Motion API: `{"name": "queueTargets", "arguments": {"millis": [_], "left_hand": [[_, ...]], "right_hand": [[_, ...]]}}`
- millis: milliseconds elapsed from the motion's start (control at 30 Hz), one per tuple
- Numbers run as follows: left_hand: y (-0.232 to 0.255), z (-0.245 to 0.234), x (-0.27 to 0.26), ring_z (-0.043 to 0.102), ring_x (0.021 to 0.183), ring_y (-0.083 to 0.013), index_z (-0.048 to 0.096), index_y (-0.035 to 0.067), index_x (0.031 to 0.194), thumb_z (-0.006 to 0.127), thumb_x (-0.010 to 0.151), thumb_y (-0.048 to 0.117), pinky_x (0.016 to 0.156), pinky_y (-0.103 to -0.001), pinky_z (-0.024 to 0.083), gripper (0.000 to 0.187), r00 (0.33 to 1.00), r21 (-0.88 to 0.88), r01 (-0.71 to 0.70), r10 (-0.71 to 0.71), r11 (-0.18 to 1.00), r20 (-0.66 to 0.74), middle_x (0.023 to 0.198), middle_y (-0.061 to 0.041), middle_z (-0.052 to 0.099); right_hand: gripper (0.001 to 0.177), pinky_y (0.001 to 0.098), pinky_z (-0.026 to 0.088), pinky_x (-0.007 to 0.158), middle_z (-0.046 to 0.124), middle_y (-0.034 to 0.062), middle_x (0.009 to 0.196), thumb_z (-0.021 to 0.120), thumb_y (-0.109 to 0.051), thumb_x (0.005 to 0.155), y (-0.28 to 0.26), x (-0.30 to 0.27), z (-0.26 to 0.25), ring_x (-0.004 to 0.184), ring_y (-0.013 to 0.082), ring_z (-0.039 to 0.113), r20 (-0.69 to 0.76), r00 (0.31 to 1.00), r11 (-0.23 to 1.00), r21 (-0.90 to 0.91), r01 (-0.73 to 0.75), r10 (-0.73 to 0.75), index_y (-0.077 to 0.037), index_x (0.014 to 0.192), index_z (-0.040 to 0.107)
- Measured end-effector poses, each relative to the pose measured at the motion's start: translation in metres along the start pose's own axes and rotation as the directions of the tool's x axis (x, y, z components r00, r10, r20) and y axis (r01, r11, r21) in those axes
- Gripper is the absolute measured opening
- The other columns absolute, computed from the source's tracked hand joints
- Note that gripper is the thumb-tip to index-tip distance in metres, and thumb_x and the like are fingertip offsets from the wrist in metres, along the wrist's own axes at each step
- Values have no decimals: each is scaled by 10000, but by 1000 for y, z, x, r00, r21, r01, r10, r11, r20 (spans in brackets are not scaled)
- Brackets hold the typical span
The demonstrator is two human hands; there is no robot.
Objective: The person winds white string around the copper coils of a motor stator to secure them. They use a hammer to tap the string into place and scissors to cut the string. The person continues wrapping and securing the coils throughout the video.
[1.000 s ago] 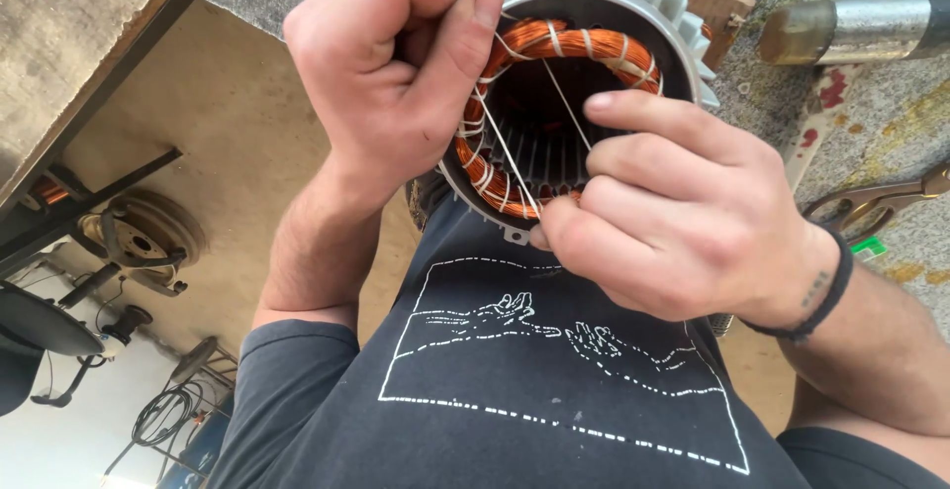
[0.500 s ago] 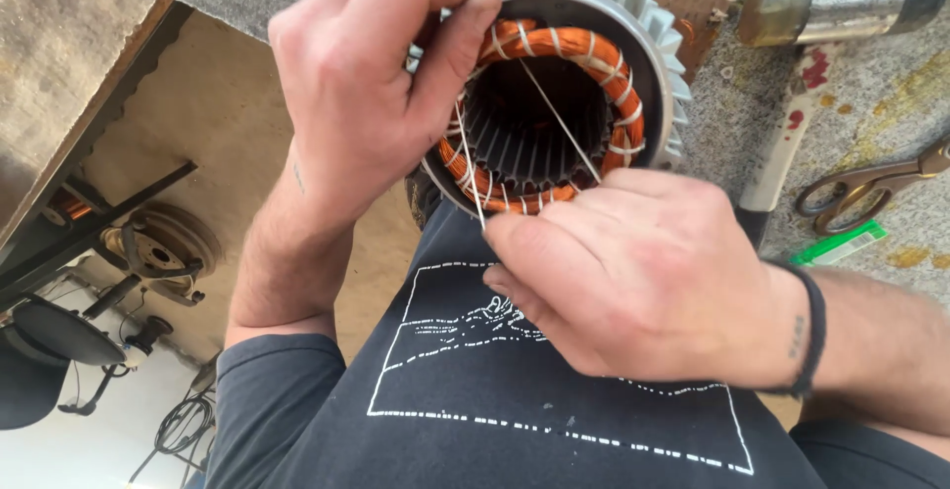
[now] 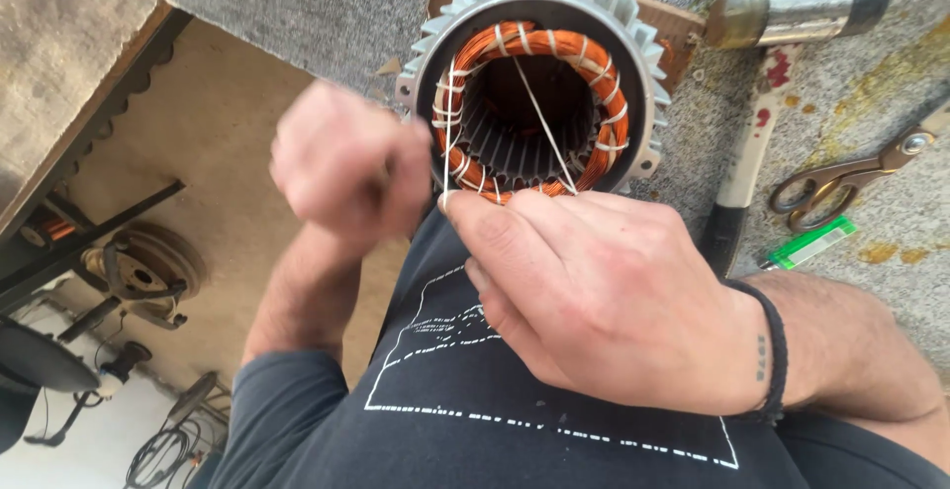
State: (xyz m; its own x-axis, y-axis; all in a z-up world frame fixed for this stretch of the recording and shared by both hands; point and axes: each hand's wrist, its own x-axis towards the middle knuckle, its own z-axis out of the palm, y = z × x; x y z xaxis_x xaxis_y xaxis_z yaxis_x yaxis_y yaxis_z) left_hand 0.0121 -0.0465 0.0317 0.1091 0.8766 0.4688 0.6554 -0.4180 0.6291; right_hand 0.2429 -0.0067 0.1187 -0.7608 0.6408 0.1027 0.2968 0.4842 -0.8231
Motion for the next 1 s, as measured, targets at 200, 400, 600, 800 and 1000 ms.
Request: {"name": "queueTargets", "arguments": {"millis": [200,400,600,800,1000], "left_hand": [[46,0,2,596,929,-233,739,51,1181,745,953,168,866,-412,520,256,989,222,-118,94,968,115,1075,-44,674],[43,20,5,625,1137,-202,758,119,1238,673,1003,213,1048,-430,450,267,963,229,-234,195,945,184,1324,-36,679],[25,27,6,657,1104,-240,710,112,965,708,941,216,1082,-456,454,107,956,-28,-240,241,970,167,1119,-31,712],[23,25,4,639,1096,-234,650,118,923,727,941,189,1097,-438,449,106,959,-49,-248,252,968,132,1078,-29,688],[18,26,1,636,1110,-227,660,107,953,708,949,174,1112,-427,452,82,963,-100,-244,253,965,90,1108,-35,680]], "right_hand": [[448,364,526,663,640,95,865,738,-135,894,-11,7,-3,752,248,662,31,999,999,40,15,-17,63,1271,598],[442,369,538,637,666,132,887,754,-158,887,-15,11,-8,759,276,686,27,1000,994,105,1,-3,62,1233,588],[199,481,572,794,695,145,927,697,6,772,21,23,-25,864,328,683,-232,954,957,-258,129,-191,-31,967,700],[161,394,461,893,652,27,1003,824,-122,891,55,33,-12,961,234,581,-91,977,791,-604,99,-193,-98,1043,777],[221,330,422,878,624,10,1074,807,-97,944,68,34,-5,960,217,542,-59,994,856,-515,49,-92,-121,1161,775]]}}
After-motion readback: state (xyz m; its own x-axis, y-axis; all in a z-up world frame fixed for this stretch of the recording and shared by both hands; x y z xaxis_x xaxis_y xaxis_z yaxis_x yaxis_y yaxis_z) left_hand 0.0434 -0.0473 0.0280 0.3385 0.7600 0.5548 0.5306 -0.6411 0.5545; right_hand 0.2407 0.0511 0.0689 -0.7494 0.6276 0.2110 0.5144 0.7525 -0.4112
